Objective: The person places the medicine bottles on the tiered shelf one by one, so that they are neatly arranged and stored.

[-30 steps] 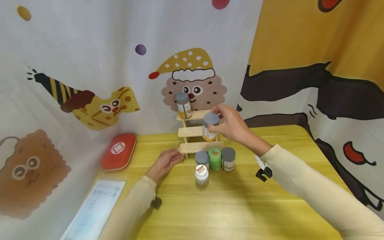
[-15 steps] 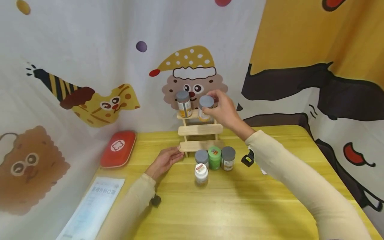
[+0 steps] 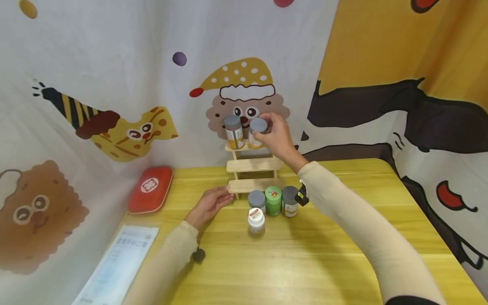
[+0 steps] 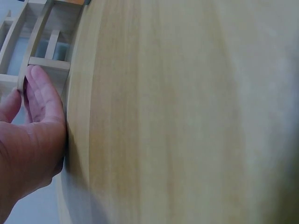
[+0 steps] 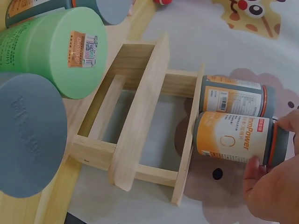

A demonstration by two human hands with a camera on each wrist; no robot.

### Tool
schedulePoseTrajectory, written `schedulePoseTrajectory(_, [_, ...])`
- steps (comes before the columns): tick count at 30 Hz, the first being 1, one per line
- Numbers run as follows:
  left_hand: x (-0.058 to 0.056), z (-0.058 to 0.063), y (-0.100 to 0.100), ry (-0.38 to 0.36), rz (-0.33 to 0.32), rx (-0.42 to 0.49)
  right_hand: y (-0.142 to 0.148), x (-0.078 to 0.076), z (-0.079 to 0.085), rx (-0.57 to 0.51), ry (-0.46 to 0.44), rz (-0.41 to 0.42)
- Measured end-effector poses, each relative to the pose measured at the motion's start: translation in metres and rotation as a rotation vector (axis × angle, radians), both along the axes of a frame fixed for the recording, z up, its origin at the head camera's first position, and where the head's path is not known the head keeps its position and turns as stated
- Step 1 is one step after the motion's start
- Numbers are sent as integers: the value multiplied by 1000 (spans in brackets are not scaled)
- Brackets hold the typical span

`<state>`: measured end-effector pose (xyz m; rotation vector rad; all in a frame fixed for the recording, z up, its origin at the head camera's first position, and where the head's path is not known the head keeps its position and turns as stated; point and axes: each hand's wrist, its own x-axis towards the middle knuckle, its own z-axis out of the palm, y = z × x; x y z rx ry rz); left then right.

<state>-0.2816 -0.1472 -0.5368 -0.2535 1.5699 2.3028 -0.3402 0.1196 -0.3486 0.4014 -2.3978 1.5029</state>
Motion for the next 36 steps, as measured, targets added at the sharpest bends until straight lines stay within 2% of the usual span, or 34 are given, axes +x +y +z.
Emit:
schedulePoseTrajectory(9, [-1, -3, 1, -8, 19, 2, -10, -11, 1, 50, 11, 6])
schedulePoseTrajectory(19, [-2, -3, 2, -8, 17, 4, -14, -24, -12, 85, 26, -61])
schedulePoseTrajectory(29, [-3, -4, 0, -23, 26, 17, -21, -26, -16, 23, 43, -127])
schedulePoseTrajectory(36, [-3, -4, 1, -11, 19, 3, -22, -27, -18, 14, 42, -131])
